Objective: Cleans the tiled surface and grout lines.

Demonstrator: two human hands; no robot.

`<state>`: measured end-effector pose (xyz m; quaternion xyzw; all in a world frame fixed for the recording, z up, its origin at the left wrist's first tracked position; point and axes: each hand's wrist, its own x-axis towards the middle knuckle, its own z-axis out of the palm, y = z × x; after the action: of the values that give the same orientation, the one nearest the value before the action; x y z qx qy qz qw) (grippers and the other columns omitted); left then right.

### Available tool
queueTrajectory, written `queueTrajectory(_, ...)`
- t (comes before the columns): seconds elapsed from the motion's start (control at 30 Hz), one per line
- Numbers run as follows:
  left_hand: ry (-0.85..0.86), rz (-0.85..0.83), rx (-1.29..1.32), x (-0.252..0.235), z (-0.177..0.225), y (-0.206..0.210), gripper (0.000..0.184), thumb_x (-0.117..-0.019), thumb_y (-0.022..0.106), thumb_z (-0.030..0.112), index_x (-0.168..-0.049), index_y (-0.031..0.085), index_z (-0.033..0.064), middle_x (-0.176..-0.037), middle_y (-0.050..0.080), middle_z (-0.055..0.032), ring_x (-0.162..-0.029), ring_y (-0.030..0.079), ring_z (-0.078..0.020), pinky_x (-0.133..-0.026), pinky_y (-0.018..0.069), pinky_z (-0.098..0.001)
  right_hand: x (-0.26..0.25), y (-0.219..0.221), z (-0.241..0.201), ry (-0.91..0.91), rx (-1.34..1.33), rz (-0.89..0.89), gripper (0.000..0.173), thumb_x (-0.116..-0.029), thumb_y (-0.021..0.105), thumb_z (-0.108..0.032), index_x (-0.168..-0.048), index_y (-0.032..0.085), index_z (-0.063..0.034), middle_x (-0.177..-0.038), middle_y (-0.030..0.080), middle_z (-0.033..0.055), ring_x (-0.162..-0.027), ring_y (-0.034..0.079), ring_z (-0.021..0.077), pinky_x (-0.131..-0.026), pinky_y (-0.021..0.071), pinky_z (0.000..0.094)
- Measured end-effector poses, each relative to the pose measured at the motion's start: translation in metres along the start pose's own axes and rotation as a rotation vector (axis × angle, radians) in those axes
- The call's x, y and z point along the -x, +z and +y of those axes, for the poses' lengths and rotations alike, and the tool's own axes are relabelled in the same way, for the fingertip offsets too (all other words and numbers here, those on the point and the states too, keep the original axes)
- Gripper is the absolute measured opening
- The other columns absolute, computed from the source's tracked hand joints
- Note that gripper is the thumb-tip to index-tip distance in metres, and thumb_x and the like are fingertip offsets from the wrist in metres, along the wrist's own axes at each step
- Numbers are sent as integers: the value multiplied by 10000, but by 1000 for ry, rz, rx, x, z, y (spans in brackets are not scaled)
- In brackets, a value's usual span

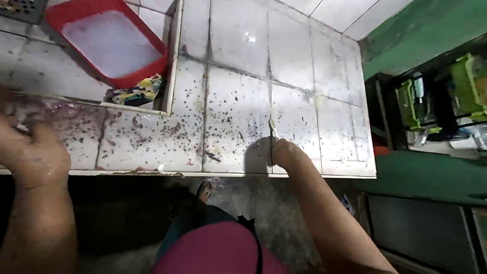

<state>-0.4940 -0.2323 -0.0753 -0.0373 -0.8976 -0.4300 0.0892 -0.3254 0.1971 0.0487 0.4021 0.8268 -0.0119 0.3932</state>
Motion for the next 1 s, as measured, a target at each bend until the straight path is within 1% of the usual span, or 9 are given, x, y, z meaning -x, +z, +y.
queueTrajectory(0.03, -40, 3, -34, 3, -5, -2, 491, -1089, 459, 297, -1479, 461, -1, -1433, 553, -231, -1313, 569, -262, -1112, 456, -398, -3, -6, -3, 5, -33, -6, 411, -967, 659, -153, -1292, 539, 68, -1217, 642, 271, -1128, 656, 424, -882, 542, 622)
queueTrajectory(0.13, -232, 17, -30, 3, 37, -9, 492, -1104, 430, 290, -1415, 503, -84, -1378, 573, -285, -1268, 583, -285, -1116, 433, -418, 13, 3, 6, -43, 87, 11, 345, -1072, 463, -137, -1358, 463, 57, -1225, 622, 264, -1099, 677, 413, -879, 565, 562)
queueTrajectory(0.23, -177, -6, -39, 1, 56, -17, 446, -1107, 358, 171, -1308, 499, -201, -1259, 572, -374, -1159, 587, -333, -1062, 441, -437, 42, 25, 18, 23, 146, -90, 344, -1104, 423, -165, -1409, 416, -5, -1220, 650, 242, -1103, 696, 394, -890, 572, 533)
queueTrajectory(0.37, -301, -16, -97, 7, 43, -20, 505, -1113, 399, 326, -1288, 572, -115, -1234, 611, -305, -1115, 612, -313, -1020, 467, -464, 41, 26, 6, 118, 113, -154, 356, -1082, 465, -165, -1400, 405, -17, -1222, 654, 222, -1120, 693, 379, -900, 572, 531)
queueTrajectory(0.47, -313, -7, -176, 6, 60, -23, 498, -1112, 433, 304, -1197, 611, -153, -1134, 627, -356, -1016, 630, -391, -949, 489, -521, 18, 1, -13, 114, 32, -114, 379, -1077, 458, -143, -1404, 416, 46, -1240, 626, 263, -1128, 674, 399, -909, 551, 558)
queueTrajectory(0.57, -421, -86, -135, 0, 64, -27, 508, -1108, 443, 309, -1326, 530, -141, -1241, 590, -356, -1118, 603, -403, -1013, 462, -523, -8, -20, -32, 164, -55, -87, 445, -1033, 542, -133, -1414, 409, 56, -1261, 617, 270, -1159, 654, 403, -925, 534, 586)
queueTrajectory(0.7, -118, -141, 29, -2, 2, -24, 546, -1081, 472, 279, -1548, 369, 17, -1456, 515, -256, -1233, 596, -307, -1059, 488, -444, 22, 11, -18, 143, -45, -92, 387, -1064, 490, -135, -1391, 432, 64, -1237, 618, 293, -1139, 654, 438, -926, 536, 588)
queueTrajectory(0.83, -42, -157, 55, -2, -1, -24, 543, -1068, 470, 278, -1549, 385, 38, -1506, 478, -236, -1288, 570, -315, -1071, 486, -455, 63, 51, -8, 223, 11, -123, 351, -1087, 462, -114, -1410, 410, 12, -1211, 644, 261, -1127, 676, 415, -916, 559, 557)
queueTrajectory(1.0, 23, -147, 49, -5, 5, -24, 535, -1065, 479, 271, -1529, 417, 11, -1552, 407, -282, -1292, 559, -372, -1052, 494, -492, 13, 6, -27, 206, -23, -66, 384, -1047, 510, -137, -1383, 456, 39, -1238, 636, 275, -1129, 666, 431, -893, 548, 603)
